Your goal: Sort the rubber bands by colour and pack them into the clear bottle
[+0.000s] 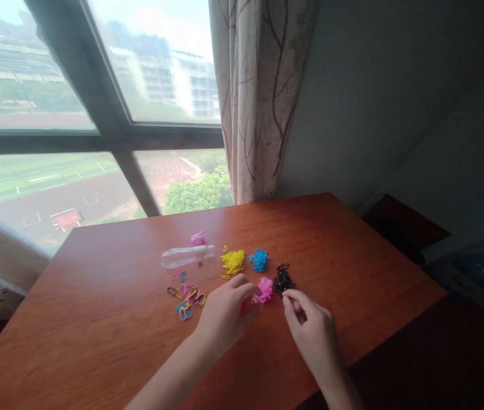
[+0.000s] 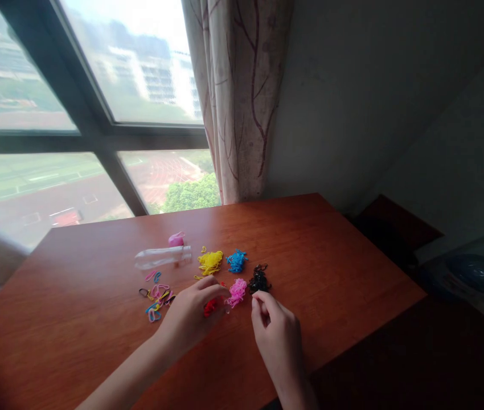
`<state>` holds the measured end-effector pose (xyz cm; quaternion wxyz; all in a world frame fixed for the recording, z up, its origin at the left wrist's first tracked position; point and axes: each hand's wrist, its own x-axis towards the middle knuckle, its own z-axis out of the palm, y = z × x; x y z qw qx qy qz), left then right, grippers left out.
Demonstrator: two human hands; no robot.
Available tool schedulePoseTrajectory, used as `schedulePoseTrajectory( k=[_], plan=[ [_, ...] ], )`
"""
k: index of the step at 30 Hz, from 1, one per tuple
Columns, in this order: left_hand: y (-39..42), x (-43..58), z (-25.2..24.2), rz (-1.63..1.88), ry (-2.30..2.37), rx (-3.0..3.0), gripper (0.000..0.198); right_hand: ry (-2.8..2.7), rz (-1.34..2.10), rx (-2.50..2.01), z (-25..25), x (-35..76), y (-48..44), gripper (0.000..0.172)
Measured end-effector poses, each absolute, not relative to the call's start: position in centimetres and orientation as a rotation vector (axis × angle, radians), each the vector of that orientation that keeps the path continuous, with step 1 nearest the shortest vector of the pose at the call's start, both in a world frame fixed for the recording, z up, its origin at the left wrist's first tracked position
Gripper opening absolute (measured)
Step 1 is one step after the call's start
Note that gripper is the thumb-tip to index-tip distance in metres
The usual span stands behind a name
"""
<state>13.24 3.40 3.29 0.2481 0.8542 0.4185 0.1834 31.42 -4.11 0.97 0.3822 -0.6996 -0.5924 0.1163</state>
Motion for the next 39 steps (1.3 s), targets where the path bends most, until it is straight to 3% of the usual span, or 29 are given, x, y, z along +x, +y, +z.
schedulePoseTrajectory(
  k=[15, 32, 39],
  plan=[
    [4.6, 15.4, 3.9, 0.367, 1.277, 2.448, 0.017, -1.533, 0.266, -1.729, 0.9, 31.0, -4.9, 0.024],
    [3.0, -0.5, 1.2, 0.66, 1.582, 2.243, 0.022, -1.748, 0.458, -1.648, 0.1, 23.6, -4.5, 0.018],
    [2.1, -1.1, -0.1, 0.616, 1.555, 2.13, 0.021, -1.885, 0.487, -1.769, 0.4, 19.8, -3.3, 0.017]
  ],
)
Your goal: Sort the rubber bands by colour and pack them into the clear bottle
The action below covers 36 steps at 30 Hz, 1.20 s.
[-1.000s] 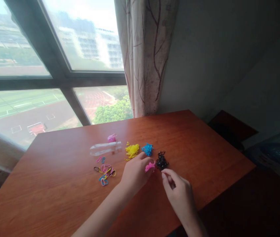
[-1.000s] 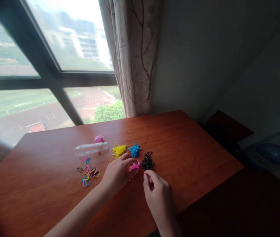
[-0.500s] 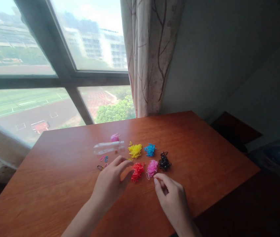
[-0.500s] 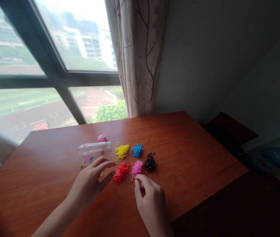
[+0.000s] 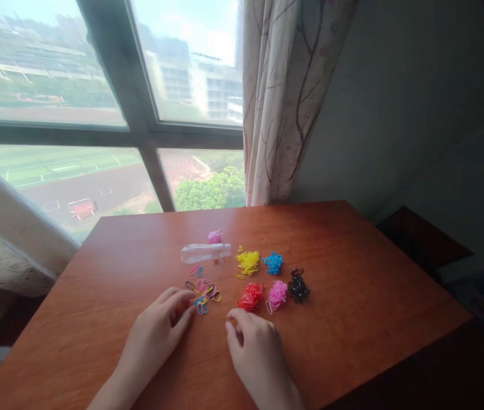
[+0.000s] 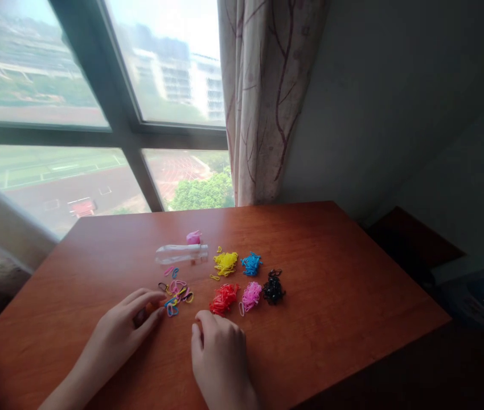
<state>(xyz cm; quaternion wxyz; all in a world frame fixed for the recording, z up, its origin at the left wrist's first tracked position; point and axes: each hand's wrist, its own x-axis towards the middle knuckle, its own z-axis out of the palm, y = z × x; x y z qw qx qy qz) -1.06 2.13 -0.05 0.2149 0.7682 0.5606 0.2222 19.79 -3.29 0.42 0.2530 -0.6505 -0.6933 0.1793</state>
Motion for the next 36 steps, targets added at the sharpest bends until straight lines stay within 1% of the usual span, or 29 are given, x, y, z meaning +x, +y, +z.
schedulePoseTrajectory(
  k=[10, 17, 22, 28, 32, 36],
  plan=[
    [1.7, -0.2, 0.0, 0.575, 1.517, 2.136, 0.025, -2.05, 0.574, -1.854, 1.5, 16.3, -1.5, 0.017],
    [1.6, 0.0, 0.7, 0.639, 1.506, 2.132, 0.023, -2.07, 0.507, -1.824, 0.9, 15.7, -0.9, 0.015],
    [1.7, -0.2, 0.8, 0.691, 1.513, 2.12, 0.018, -2.049, 0.455, -1.817, 0.4, 15.7, -0.9, 0.015],
    [1.9, -0.4, 1.0, 0.761, 1.459, 2.04, 0.014, -2.0, 0.477, -1.787, 0.1, 15.9, -1.1, 0.015],
    [2.0, -0.1, 1.3, 0.807, 1.461, 1.951, 0.015, -1.934, 0.509, -1.736, 0.0, 16.5, -1.8, 0.018],
    [2.0, 1.0, 1.8, 0.837, 1.437, 1.873, 0.015, -1.87, 0.498, -1.695, -0.3, 17.8, -3.1, 0.016]
  ],
)
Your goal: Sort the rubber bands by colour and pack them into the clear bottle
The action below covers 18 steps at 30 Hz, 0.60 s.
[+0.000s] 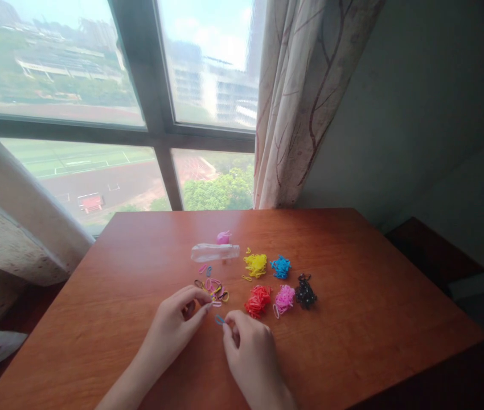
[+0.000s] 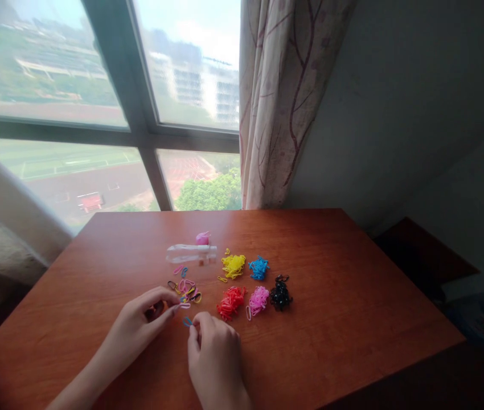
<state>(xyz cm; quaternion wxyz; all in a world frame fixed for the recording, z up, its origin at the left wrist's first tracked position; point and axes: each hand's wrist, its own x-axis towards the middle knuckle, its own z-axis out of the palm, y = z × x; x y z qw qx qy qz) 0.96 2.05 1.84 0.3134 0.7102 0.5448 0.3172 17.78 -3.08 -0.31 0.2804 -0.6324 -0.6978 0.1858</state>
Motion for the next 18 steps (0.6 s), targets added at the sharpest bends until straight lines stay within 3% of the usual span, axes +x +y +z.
schedulePoseTrajectory(
  k=[8, 18],
  plan=[
    [3.6, 6.8, 3.7, 0.75, 1.223, 2.077, 0.014, -1.822, 0.428, -1.625, -1.6, 22.2, -5.8, 0.014],
    [6.2, 14.9, 3.5, 0.555, 1.112, 2.284, 0.013, -1.683, 0.306, -1.696, -1.1, 26.1, -7.1, 0.03]
  ],
)
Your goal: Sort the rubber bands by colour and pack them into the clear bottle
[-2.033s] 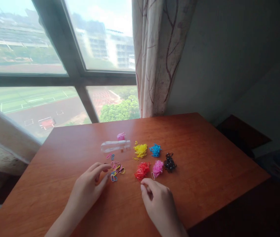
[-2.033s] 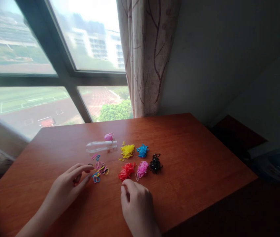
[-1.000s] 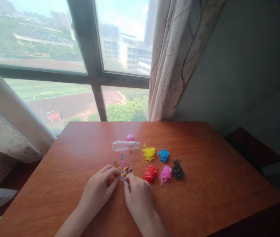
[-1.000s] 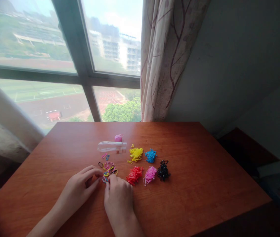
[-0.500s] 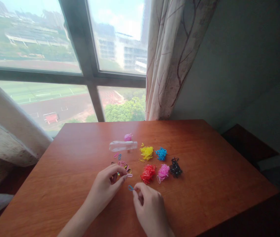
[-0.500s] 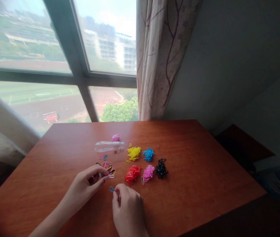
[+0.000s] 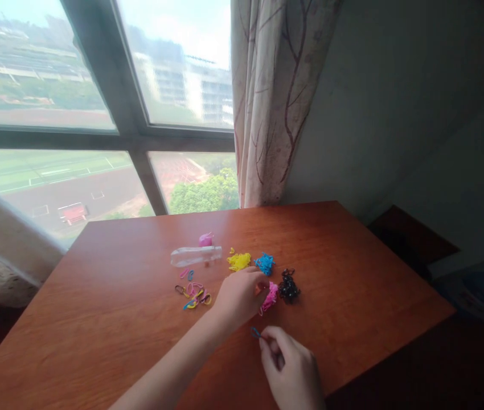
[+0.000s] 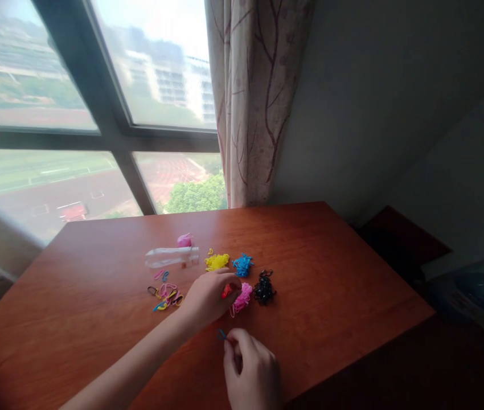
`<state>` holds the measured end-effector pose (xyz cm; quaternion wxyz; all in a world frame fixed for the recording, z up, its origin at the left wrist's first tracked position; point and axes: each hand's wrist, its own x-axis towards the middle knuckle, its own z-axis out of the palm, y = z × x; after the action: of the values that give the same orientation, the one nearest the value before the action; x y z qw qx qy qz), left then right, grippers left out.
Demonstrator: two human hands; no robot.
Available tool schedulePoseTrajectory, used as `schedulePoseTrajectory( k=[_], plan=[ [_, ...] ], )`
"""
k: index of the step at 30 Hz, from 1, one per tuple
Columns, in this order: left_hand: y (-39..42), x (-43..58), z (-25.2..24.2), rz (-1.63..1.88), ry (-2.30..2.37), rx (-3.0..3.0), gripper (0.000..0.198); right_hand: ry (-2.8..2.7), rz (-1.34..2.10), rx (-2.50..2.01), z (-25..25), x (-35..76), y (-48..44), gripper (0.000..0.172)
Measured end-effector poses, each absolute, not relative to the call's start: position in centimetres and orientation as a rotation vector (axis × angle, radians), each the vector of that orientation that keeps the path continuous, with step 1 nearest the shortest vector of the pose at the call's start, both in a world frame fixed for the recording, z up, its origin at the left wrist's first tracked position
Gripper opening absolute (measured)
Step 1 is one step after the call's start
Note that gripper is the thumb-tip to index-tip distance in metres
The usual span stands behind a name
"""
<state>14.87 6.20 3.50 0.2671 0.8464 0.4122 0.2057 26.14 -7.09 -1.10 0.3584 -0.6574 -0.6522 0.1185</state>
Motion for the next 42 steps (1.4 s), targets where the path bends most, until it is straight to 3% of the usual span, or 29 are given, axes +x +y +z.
schedulePoseTrajectory(
  k=[14, 22, 42],
  plan=[
    [4.1, 10.8, 4.8, 0.485, 1.282, 2.308, 0.017, -1.63, 0.194, -1.785, 2.1, 30.8, -1.4, 0.02],
    [0.7, 5.0, 2.4, 0.571, 1.429, 2.326, 0.021, -1.747, 0.073, -1.997, 2.4, 31.4, 4.3, 0.012],
    [0.1, -0.7, 0.4, 0.547, 1.894, 2.146, 0.02, -1.811, 0.096, -2.032, 3.0, 28.8, 3.9, 0.011]
  ],
)
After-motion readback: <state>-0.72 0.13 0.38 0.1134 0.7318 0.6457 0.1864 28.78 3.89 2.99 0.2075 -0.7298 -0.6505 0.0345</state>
